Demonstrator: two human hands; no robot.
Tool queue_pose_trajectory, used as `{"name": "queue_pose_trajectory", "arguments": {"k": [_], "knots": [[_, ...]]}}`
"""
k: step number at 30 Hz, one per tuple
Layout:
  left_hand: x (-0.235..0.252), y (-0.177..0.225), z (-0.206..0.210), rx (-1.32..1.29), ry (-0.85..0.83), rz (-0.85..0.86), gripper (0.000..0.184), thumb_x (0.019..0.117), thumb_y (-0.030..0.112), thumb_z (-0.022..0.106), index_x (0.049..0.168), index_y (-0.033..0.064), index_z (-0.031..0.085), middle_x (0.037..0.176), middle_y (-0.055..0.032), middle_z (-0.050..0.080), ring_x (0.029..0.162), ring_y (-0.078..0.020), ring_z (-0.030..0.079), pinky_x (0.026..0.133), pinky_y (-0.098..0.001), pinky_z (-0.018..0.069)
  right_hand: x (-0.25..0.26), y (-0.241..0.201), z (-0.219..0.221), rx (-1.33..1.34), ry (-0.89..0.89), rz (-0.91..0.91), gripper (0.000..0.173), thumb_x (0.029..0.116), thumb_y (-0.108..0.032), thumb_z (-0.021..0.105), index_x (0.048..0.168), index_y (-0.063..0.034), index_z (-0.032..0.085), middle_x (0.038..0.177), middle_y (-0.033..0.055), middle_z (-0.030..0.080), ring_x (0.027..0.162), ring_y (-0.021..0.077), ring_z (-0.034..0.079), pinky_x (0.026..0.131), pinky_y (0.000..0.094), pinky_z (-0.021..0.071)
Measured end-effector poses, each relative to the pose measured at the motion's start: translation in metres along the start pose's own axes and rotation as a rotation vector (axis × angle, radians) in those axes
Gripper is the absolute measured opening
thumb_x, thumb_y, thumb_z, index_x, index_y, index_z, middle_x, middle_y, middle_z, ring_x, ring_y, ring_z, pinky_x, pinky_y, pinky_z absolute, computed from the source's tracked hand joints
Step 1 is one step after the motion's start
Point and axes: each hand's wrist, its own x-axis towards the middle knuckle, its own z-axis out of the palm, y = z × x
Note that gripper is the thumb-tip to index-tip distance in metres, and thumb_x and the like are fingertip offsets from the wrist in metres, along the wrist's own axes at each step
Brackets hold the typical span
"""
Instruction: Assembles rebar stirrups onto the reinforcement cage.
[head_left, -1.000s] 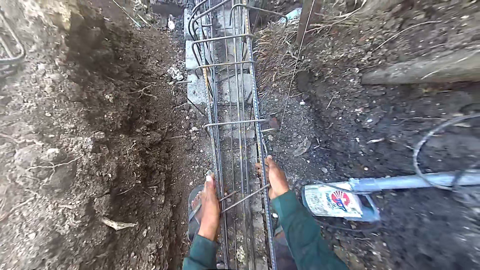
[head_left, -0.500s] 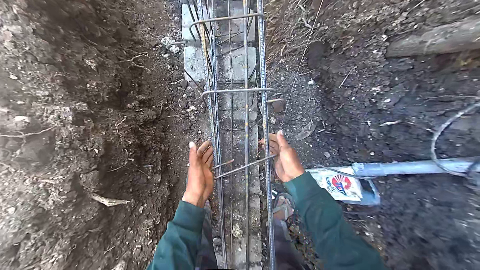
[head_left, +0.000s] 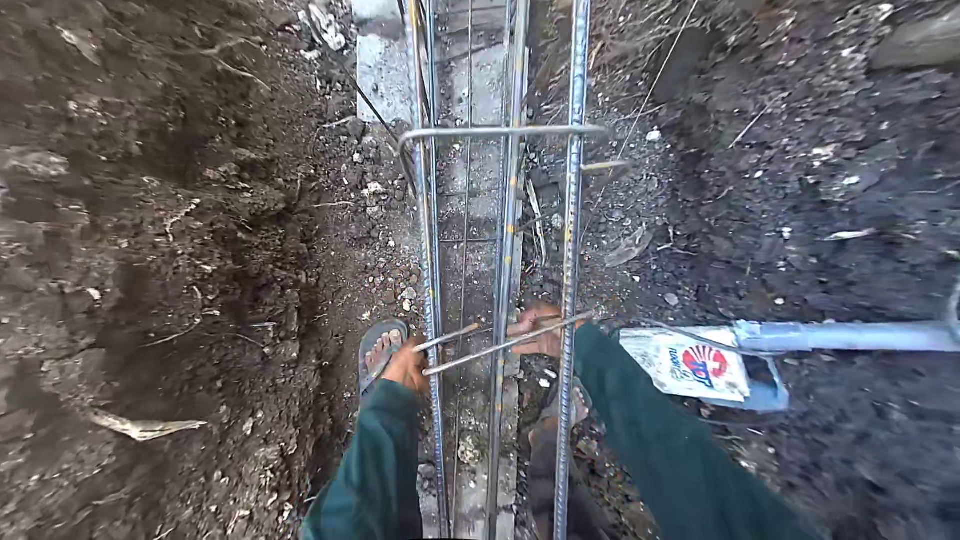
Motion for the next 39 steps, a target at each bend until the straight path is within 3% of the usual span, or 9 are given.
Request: {"name": "queue_pose_trajectory", "arguments": {"k": [7,12,17,22,27,31,34,35,39], "knots": [[-0.020,0.027,0.032,0.158,0.099,0.114,0.022,0.1079,0.013,0.046,0.092,0.0026,0.056,0.069,-0.0042,0.051,0.051,-0.0107,0.047,0.047,-0.0220,0.0438,-0.021,0.014,-0.008,-0.123,-0.033,0.056,0.038,0.1058,-0.005,0.041,0.143,-0.0025,0.046,0.135,0.0163,0.061,0.114,0.0237,0.064,0.092,0.0412,0.0534],[0.010,0.025,0.007,0.201,0.084,0.226,0.026,0.1102,0.024,0.043,0.101,0.0052,0.059,0.070,-0.0034,0.057,0.054,-0.0107,0.051,0.049,-0.0254,0.0461,-0.019,0.002,0.012,-0.025,0.104,-0.117,0.027,0.1091,-0.012,0.039,0.125,0.0038,0.054,0.122,0.0197,0.063,0.105,0.0262,0.064,0.088,0.0440,0.0536],[0.018,0.037,0.009,0.293,0.119,0.260,0.028,0.1120,0.026,0.039,0.105,0.0061,0.057,0.072,-0.0034,0.054,0.057,-0.0122,0.050,0.053,-0.0274,0.0461,-0.015,-0.018,0.015,-0.112,0.163,0.038,0.032,0.1050,-0.017,0.048,0.132,-0.0011,0.051,0.127,0.0212,0.061,0.110,0.0301,0.062,0.086,0.0464,0.0521],[0.001,0.075,0.035,0.319,-0.002,0.502,0.031,0.1121,0.031,0.035,0.103,0.0127,0.058,0.076,0.0043,0.057,0.058,-0.0033,0.053,0.053,-0.0197,0.0477,-0.049,-0.054,0.036,0.073,0.137,-0.240,0.032,0.1084,-0.023,0.041,0.133,-0.0073,0.053,0.124,0.0133,0.065,0.105,0.0245,0.065,0.086,0.0470,0.0549],[0.003,0.123,0.059,0.607,0.069,0.402,0.042,0.1116,0.038,0.032,0.135,0.0086,0.053,0.106,-0.0140,0.059,0.084,-0.0227,0.055,0.071,-0.0432,0.0490,-0.073,-0.105,0.046,-0.021,0.220,-0.270,0.054,0.1073,-0.046,0.043,0.152,-0.0150,0.042,0.143,0.0200,0.053,0.125,0.0398,0.054,0.092,0.0626,0.0460],[-0.013,0.116,0.052,0.595,0.085,0.446,0.045,0.1113,0.036,0.040,0.140,0.0033,0.054,0.131,-0.0226,0.057,0.108,-0.0323,0.056,0.088,-0.0524,0.0460,-0.058,-0.090,0.035,-0.052,0.244,-0.251,0.056,0.1089,-0.047,0.042,0.156,-0.0162,0.039,0.152,0.0183,0.048,0.136,0.0409,0.046,0.101,0.0655,0.0396],[-0.009,0.114,0.045,0.472,0.100,0.465,0.039,0.1112,0.033,0.041,0.133,0.0055,0.058,0.125,-0.0159,0.058,0.104,-0.0267,0.055,0.085,-0.0477,0.0456,-0.068,-0.094,0.044,-0.007,0.384,-0.251,0.057,0.1103,-0.048,0.039,0.147,-0.0052,0.046,0.139,0.0198,0.054,0.123,0.0354,0.052,0.097,0.0584,0.0428],[-0.012,0.115,0.042,0.464,0.075,0.465,0.043,0.1115,0.037,0.039,0.136,0.0067,0.056,0.130,-0.0157,0.058,0.111,-0.0276,0.055,0.090,-0.0496,0.0454,-0.072,-0.091,0.045,-0.018,0.486,-0.326,0.053,0.1100,-0.045,0.043,0.141,-0.0034,0.051,0.129,0.0189,0.057,0.110,0.0311,0.056,0.088,0.0516,0.0468],[-0.031,0.125,0.027,0.450,0.010,0.529,0.051,0.1118,0.040,0.035,0.143,0.0021,0.052,0.146,-0.0204,0.052,0.135,-0.0336,0.049,0.108,-0.0559,0.0405,-0.117,-0.106,0.023,-0.144,0.546,-0.780,0.050,0.1071,-0.020,0.054,0.154,-0.0081,0.040,0.151,0.0198,0.050,0.131,0.0365,0.055,0.100,0.0586,0.0489]]}}
